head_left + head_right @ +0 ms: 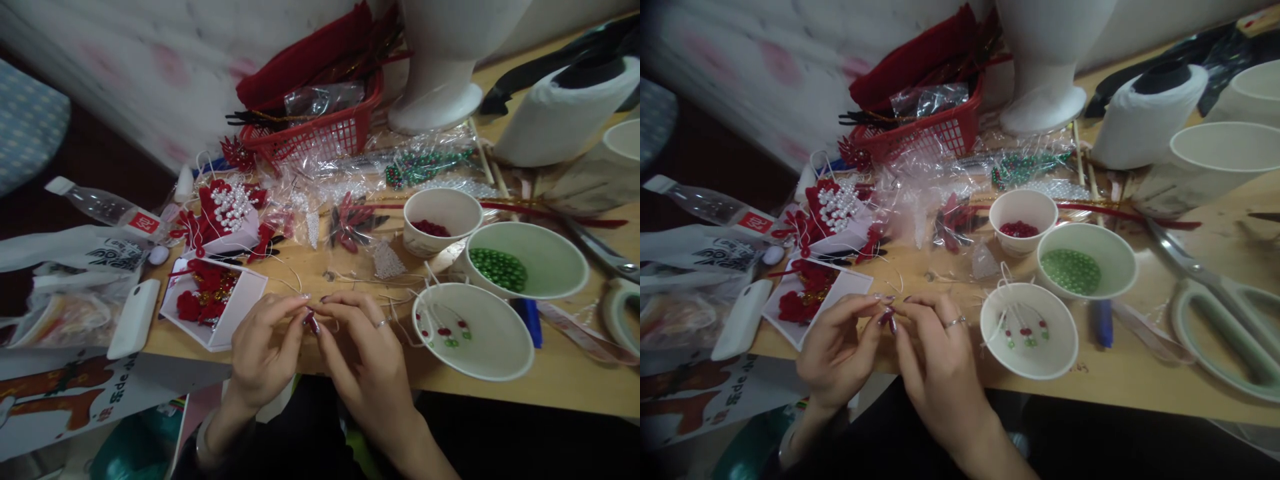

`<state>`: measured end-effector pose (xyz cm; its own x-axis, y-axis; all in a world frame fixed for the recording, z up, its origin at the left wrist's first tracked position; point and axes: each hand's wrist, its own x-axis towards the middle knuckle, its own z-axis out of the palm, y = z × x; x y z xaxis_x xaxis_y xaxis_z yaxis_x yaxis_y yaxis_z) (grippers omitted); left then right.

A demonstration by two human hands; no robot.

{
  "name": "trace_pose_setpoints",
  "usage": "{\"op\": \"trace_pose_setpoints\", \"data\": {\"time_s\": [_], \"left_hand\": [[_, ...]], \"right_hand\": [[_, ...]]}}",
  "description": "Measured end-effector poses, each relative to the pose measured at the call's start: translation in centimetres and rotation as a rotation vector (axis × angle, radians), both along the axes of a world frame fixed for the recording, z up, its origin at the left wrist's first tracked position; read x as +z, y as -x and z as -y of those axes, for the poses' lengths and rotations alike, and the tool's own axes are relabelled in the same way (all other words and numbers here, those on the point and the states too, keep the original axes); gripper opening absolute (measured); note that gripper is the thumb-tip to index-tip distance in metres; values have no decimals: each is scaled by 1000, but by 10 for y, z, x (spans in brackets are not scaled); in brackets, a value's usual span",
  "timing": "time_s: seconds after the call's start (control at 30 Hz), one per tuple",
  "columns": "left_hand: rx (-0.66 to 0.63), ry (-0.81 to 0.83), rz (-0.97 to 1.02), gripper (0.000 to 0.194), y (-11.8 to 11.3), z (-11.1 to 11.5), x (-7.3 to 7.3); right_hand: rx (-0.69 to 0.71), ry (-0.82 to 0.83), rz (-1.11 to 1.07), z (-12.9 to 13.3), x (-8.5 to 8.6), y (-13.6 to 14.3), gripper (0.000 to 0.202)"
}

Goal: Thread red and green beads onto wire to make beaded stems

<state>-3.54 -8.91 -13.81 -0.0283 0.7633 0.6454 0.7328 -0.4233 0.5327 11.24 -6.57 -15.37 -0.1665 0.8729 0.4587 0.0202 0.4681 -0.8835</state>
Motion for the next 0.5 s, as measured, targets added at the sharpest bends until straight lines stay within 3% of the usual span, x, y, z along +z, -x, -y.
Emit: {"op": "trace_pose_setpoints", "data": {"time_s": [0.2,0.33,0.5], "left_hand": [[-42,39,41,35,1,0,-8],[-53,-79,53,33,0,-6,-2],[340,-441,74,26,0,-12,18]], "right_hand": [[-72,-109,80,2,-3,2,19],[-106,-100,100,2,-2,2,15],[-132,-29,119,2,-2,2,13]]}}
